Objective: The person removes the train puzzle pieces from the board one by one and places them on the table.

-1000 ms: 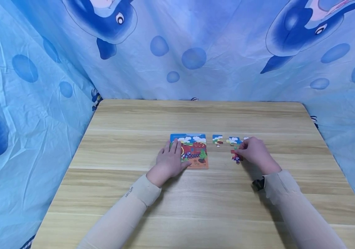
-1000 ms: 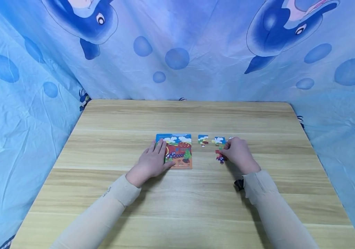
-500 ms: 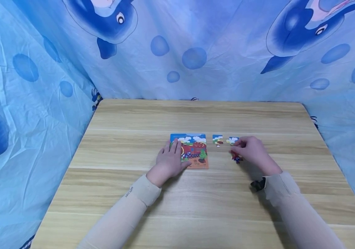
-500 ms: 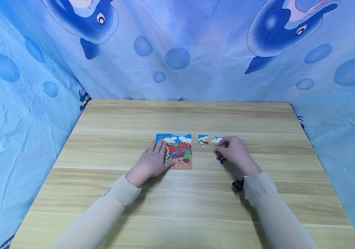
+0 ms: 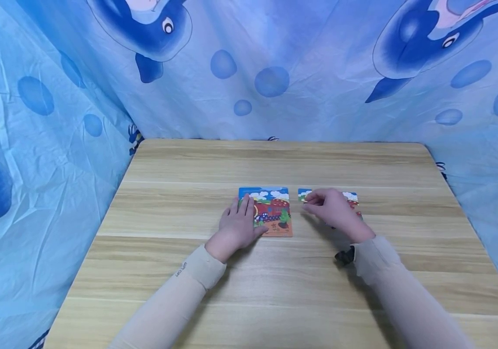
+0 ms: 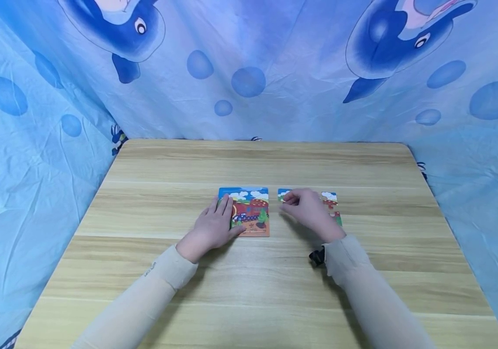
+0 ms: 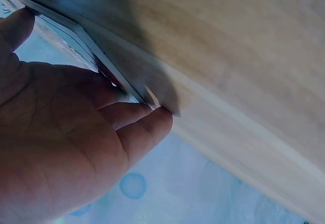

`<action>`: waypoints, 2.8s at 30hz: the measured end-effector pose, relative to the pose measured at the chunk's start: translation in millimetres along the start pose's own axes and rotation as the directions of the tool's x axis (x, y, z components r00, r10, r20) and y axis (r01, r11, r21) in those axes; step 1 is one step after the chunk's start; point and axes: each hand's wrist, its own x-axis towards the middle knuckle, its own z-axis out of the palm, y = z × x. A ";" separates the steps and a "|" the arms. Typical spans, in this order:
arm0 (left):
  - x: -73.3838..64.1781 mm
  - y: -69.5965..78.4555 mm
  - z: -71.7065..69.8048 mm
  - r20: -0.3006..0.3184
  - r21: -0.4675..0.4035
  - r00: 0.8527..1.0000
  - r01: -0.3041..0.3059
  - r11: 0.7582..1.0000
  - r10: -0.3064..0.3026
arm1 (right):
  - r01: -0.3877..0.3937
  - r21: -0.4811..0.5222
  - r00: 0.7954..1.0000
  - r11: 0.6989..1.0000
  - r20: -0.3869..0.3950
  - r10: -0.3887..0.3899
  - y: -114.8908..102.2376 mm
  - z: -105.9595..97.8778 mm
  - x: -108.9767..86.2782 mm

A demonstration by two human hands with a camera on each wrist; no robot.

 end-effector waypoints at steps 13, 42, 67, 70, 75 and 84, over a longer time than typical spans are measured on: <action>-0.3 -6.1 -2.5 -0.021 -0.039 0.999 -0.040 0.998 0.039 | 0.063 0.046 0.996 0.997 0.059 -0.065 -21.1 31.2 14.6; -2.6 -41.1 -13.7 -0.015 -0.122 0.998 -0.067 0.990 0.066 | 0.174 -0.134 0.966 0.976 0.217 -0.143 -72.6 86.2 44.2; 1.1 -37.1 -8.4 -0.002 -0.061 1.000 -0.012 0.998 0.012 | 0.150 0.020 0.969 0.989 0.198 -0.151 -72.9 87.2 46.2; 1.2 -37.2 -8.4 0.001 -0.060 1.000 -0.012 0.998 0.012 | 0.153 0.056 0.969 0.987 0.188 -0.161 -72.6 87.1 45.2; 1.2 -38.2 -7.4 0.004 -0.059 1.000 -0.015 0.998 0.015 | 0.163 0.082 0.968 0.983 0.179 -0.176 -71.8 88.6 44.5; 0.6 -37.0 -7.4 0.007 -0.062 1.000 -0.017 0.998 0.018 | 0.175 0.117 0.979 0.978 0.088 -0.186 -57.5 77.4 40.0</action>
